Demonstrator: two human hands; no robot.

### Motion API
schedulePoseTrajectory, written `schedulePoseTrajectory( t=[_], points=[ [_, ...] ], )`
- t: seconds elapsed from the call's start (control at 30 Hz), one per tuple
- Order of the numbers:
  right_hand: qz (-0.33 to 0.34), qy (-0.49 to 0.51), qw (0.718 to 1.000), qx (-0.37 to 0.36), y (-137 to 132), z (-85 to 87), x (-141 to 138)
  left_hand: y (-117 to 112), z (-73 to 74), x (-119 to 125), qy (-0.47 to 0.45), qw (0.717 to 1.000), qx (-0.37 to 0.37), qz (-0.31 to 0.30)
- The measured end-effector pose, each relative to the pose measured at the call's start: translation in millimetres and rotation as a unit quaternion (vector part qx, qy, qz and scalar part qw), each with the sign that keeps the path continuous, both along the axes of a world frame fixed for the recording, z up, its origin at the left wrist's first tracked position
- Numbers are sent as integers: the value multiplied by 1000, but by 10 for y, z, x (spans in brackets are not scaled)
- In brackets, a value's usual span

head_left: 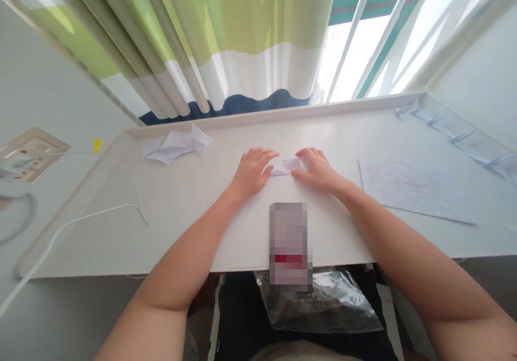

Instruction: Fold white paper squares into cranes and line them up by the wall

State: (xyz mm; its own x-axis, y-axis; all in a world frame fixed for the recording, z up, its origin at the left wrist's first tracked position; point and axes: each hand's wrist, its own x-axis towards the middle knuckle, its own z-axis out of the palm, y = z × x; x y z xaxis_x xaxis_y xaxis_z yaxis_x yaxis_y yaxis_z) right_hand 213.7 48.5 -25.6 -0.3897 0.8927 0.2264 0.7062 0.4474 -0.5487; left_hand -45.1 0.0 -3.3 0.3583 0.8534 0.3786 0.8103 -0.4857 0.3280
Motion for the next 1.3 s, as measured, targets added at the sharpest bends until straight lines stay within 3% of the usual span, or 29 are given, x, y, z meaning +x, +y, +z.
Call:
schedulePoseTrajectory(
  t=[0.07,0.13,0.23,0.37,0.43,0.6,0.8,0.9,1.0,1.1,1.3],
  points=[
    [-8,4,999,34,-22,35,9,-31,16,-16,40,994,-56,-90],
    [15,-18,996,85,-62,70,0,-56,7,-30,67,983,-113,-129],
    [93,-69,987,113,-142,81,-45,-77,-14,-40,86,973,-173,-125],
    [167,-99,980,51,-202,13,-44,-88,-1,-58,116,968,-199,-103],
    [161,-111,980,26,-191,-20,12,-86,11,-85,126,966,-205,-97],
    [90,-117,988,40,-106,-31,121,-86,-4,-140,121,970,-191,-87],
    [9,-9,999,40,54,-17,-23,-140,-46,-89,85,984,-127,-90],
    [41,14,998,40,76,3,-100,-148,-26,-76,67,985,-114,-108],
    [73,-4,993,90,31,46,-131,-124,16,-89,53,985,-121,-108],
    [78,-15,990,116,-2,90,-117,-90,36,-107,-13,986,-121,-113],
    [114,35,991,59,49,89,-29,-83,-17,-126,-144,976,-138,-86]
  ],
)
